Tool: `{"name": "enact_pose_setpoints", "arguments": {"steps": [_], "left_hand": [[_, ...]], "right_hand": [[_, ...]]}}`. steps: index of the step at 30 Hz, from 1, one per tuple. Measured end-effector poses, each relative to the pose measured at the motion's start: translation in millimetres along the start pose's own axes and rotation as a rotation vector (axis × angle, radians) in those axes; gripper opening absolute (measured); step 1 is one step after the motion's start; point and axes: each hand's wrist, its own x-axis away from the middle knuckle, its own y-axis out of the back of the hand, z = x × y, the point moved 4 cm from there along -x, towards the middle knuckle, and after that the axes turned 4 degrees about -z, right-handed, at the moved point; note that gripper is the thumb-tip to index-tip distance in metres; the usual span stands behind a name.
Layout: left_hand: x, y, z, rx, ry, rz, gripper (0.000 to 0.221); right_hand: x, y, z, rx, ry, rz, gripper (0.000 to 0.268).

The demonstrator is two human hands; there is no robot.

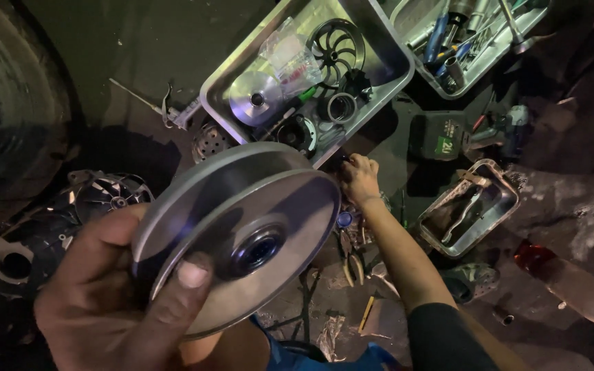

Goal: Inspecting and manipulating a motorcycle CVT pulley assembly during a repair or maintenance task.

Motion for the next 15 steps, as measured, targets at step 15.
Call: {"name": "enact_pose_setpoints", "arguments": {"steps": [15], "left_hand": [[0,-1,-2,0.04,-0.134,0.072,0.041]], "right_hand": [[1,-23,-33,0.083,0.087,0.022,0.05]]}}
